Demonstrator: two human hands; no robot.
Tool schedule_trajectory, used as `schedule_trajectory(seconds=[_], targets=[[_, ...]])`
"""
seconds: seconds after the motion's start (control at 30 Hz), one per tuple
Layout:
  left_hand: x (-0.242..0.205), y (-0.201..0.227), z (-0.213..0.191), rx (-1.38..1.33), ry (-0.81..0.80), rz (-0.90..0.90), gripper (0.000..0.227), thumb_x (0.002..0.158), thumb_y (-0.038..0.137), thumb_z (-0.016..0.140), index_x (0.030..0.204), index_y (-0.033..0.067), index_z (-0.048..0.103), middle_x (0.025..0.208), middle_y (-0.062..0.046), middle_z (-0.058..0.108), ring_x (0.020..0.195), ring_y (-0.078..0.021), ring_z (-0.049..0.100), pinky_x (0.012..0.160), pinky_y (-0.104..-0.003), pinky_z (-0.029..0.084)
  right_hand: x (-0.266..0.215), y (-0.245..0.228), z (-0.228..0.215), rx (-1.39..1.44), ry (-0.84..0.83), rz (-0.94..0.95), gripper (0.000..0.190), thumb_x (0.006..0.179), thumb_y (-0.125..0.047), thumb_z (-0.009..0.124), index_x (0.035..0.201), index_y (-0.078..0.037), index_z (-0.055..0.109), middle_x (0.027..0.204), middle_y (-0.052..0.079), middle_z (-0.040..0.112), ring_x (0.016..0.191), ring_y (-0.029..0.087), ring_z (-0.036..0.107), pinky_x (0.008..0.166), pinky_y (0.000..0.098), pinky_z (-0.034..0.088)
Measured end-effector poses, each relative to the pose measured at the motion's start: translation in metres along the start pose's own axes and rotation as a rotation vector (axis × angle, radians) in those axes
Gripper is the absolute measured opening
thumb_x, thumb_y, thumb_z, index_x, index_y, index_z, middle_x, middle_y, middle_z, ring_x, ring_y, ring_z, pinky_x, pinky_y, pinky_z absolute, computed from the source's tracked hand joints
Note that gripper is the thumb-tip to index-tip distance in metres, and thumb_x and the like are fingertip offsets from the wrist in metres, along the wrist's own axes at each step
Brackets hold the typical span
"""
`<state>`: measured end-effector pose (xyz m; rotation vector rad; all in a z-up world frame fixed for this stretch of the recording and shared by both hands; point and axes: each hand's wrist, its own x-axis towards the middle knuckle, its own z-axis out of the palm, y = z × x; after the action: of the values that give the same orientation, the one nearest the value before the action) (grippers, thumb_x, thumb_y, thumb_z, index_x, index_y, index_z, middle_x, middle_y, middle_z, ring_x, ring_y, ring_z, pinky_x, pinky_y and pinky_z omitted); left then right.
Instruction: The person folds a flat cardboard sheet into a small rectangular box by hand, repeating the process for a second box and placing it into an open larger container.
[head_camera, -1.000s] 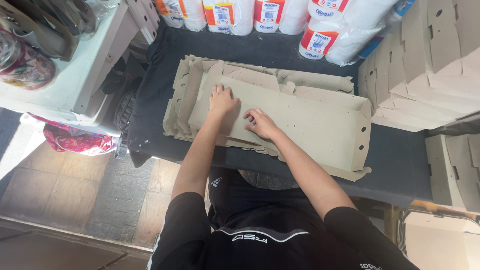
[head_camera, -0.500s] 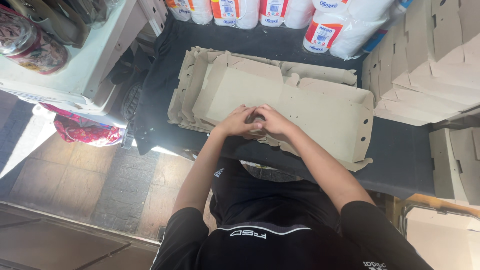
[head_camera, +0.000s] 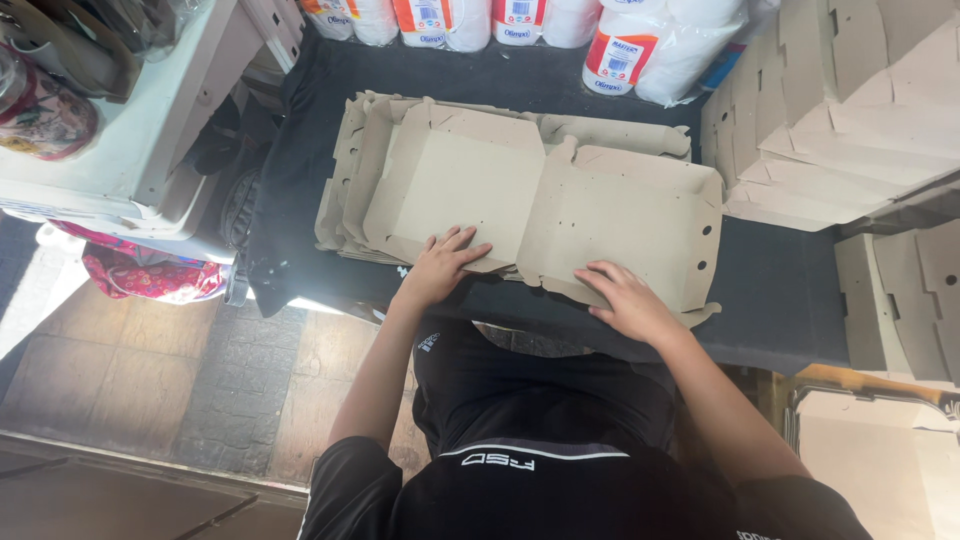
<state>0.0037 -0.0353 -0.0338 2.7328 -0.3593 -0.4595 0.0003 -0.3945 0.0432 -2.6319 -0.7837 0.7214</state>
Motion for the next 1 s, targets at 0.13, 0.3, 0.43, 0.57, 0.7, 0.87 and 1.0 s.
schedule_trajectory(seconds=[0.13,0.3,0.43,0.57,0.7,0.87,1.0], targets=[[-0.008,-0.008,0.006,0.052,0.007,-0.060,0.060,0.105,0.026,0.054,0.156,0.0497,0.035,0.170,0.003,0.025,0.158,-0.0295,0.024,0.125,-0.064,0.023,0.001,0.025,0.016,-0.198,0.123,0.027,0.047,0.100,-0.023,0.058,0.147,-0.026,0.052,0.152,0.002,0.045,0.145,0.028,0.045,0.121,0.0497,0.037],[-0.025,-0.015,0.001,0.110,0.035,-0.142,0.062,0.105,0.024,0.052,0.158,0.0488,0.032,0.170,0.003,0.023,0.158,-0.0294,0.022,0.124,-0.066,0.022,0.020,0.042,0.032,-0.307,0.189,0.034,0.047,0.101,-0.018,0.055,0.146,-0.031,0.053,0.152,-0.001,0.046,0.146,0.024,0.045,0.122,0.0477,0.037],[-0.027,-0.028,0.009,0.082,0.086,-0.214,0.059,0.105,0.034,0.051,0.160,0.0452,0.032,0.170,0.001,0.023,0.158,-0.0304,0.021,0.125,-0.066,0.021,0.043,0.054,0.042,-0.327,0.313,0.047,0.040,0.105,-0.025,0.050,0.145,-0.032,0.054,0.150,0.000,0.049,0.146,0.025,0.045,0.121,0.0476,0.037],[-0.028,-0.029,0.009,0.038,0.124,-0.255,0.058,0.105,0.044,0.048,0.160,0.0458,0.031,0.172,0.002,0.021,0.160,-0.0283,0.017,0.126,-0.066,0.016,0.047,0.055,0.046,-0.323,0.319,0.095,0.045,0.105,-0.028,0.050,0.150,-0.035,0.048,0.157,0.004,0.043,0.151,0.030,0.039,0.123,0.0506,0.034],[-0.028,-0.032,0.008,0.036,0.126,-0.263,0.059,0.105,0.048,0.048,0.161,0.0457,0.030,0.173,0.003,0.018,0.160,-0.0276,0.015,0.126,-0.066,0.013,0.045,0.043,0.046,-0.278,0.276,0.122,0.050,0.105,-0.025,0.050,0.154,-0.035,0.045,0.162,0.007,0.038,0.153,0.035,0.034,0.123,0.0520,0.032],[-0.023,-0.040,0.002,-0.022,0.137,-0.287,0.073,0.093,0.072,0.053,0.159,0.0498,0.030,0.174,0.008,0.014,0.161,-0.0215,0.009,0.128,-0.063,0.007,0.041,0.031,0.036,-0.193,0.224,0.124,0.058,0.105,-0.055,0.040,0.160,-0.037,0.035,0.171,0.005,0.022,0.158,0.034,0.019,0.128,0.0499,0.020],[-0.028,-0.028,-0.007,-0.020,0.127,-0.281,0.088,0.083,0.081,0.057,0.160,0.0479,0.030,0.175,0.008,0.013,0.162,-0.0213,0.009,0.129,-0.063,0.005,0.038,0.026,0.040,-0.166,0.234,0.133,0.069,0.101,-0.069,0.036,0.161,-0.035,0.033,0.172,0.006,0.017,0.159,0.034,0.014,0.129,0.0496,0.014]])
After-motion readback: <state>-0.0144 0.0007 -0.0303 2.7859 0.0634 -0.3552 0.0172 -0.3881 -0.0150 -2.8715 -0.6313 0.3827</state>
